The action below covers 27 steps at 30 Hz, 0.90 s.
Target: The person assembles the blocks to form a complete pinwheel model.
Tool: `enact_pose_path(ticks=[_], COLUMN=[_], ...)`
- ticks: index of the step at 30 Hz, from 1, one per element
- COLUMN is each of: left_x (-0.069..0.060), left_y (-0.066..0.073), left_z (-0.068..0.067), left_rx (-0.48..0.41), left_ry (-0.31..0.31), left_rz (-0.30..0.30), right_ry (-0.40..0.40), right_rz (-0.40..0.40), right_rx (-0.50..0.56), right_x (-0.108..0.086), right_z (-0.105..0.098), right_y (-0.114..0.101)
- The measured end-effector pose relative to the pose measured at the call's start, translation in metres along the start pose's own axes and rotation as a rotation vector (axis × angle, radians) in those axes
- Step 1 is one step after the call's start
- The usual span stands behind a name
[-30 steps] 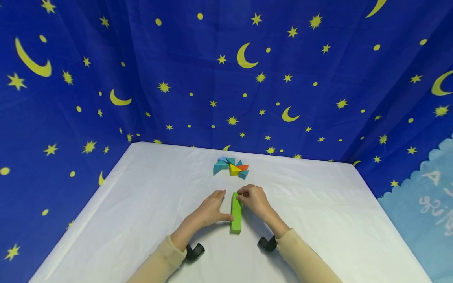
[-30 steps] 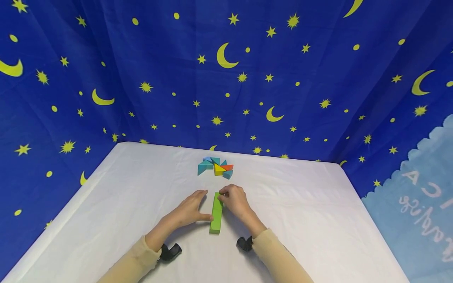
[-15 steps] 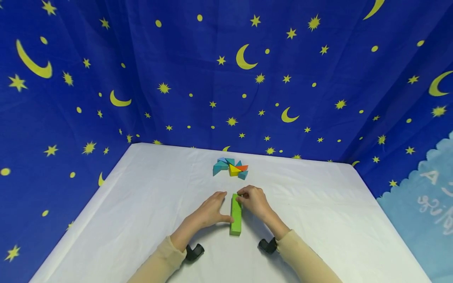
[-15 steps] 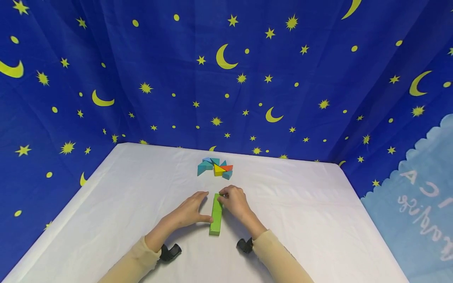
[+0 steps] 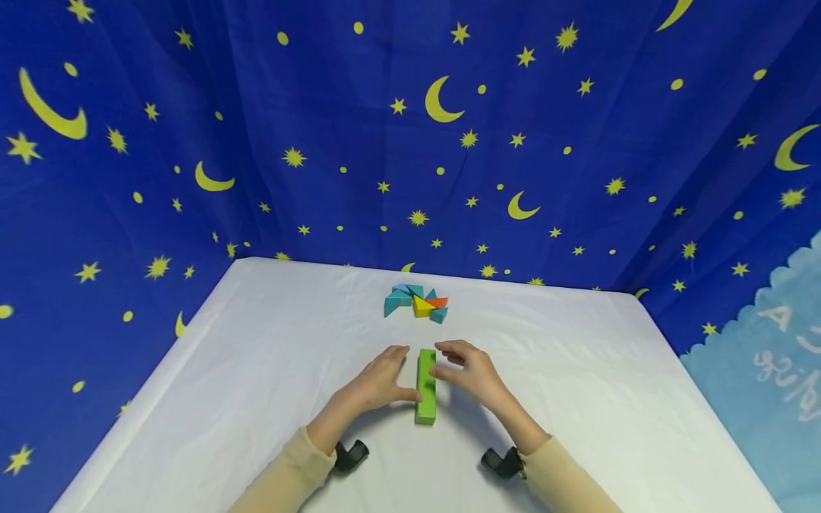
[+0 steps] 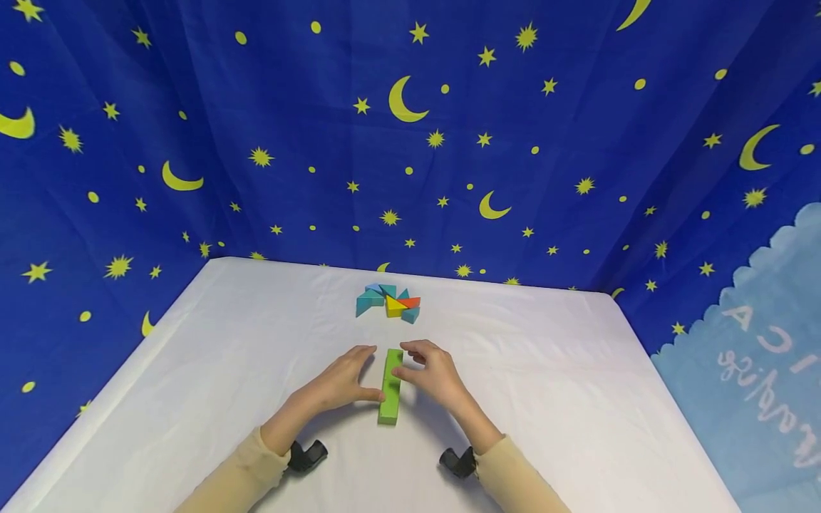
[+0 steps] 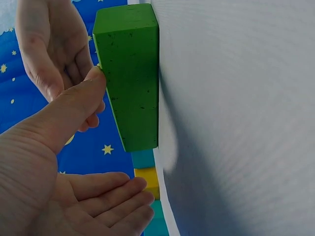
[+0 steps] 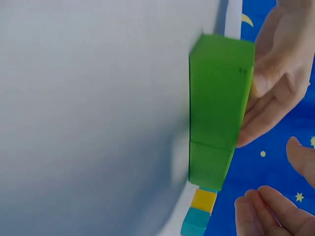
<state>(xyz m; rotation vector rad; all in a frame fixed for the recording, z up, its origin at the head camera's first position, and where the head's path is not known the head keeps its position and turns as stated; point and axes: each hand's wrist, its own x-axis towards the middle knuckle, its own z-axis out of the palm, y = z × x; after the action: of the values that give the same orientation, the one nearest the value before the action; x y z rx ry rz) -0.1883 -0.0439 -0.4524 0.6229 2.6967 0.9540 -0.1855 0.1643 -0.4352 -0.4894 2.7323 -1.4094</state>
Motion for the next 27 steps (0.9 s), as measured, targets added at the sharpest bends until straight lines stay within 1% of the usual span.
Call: enact_pose_path(ticks=[3,5,9,12,16,22,24,27], left_x=[0.000,0.000,-0.001,-0.001,0.000,0.000,0.000,-0.001], left_y=[-0.001,-0.001,0.000,0.001,0.002,0.002,0.002,0.002], left_z=[0.000,0.000,-0.001,-0.001,-0.003,-0.002,-0.001,0.000], left_rx=[0.004,0.007,0.021,0.039,0.038,0.028,0.029,0.033], left_ry=[0.005,0.009,0.016,0.012,0.005,-0.018,-0.025,-0.025], left_rz=[0.020,0.051,0.135,0.173,0.195,0.195,0.187,0.181], right_ry=[-0.005,0.000,0.014,0.046,0.096,0.149,0.154,0.140], right_rz=[-0.019,-0.025,-0.023,-0.004,0.024,0.054,0.056,0.060], right_rx=[-0.001,-0.004,-0.006,-0.006,-0.015,-0.062,-0.074,-0.082], right_x=[-0.003,-0.005,-0.004,0.001,0.017,0.054,0.067,0.083], right_z=[0.002,0.002,0.001,-0.003,-0.014,-0.032,-0.035,-0.035], right_y=[0.000,0.001,0.005,0.008,0.011,0.023,0.026,0.030])
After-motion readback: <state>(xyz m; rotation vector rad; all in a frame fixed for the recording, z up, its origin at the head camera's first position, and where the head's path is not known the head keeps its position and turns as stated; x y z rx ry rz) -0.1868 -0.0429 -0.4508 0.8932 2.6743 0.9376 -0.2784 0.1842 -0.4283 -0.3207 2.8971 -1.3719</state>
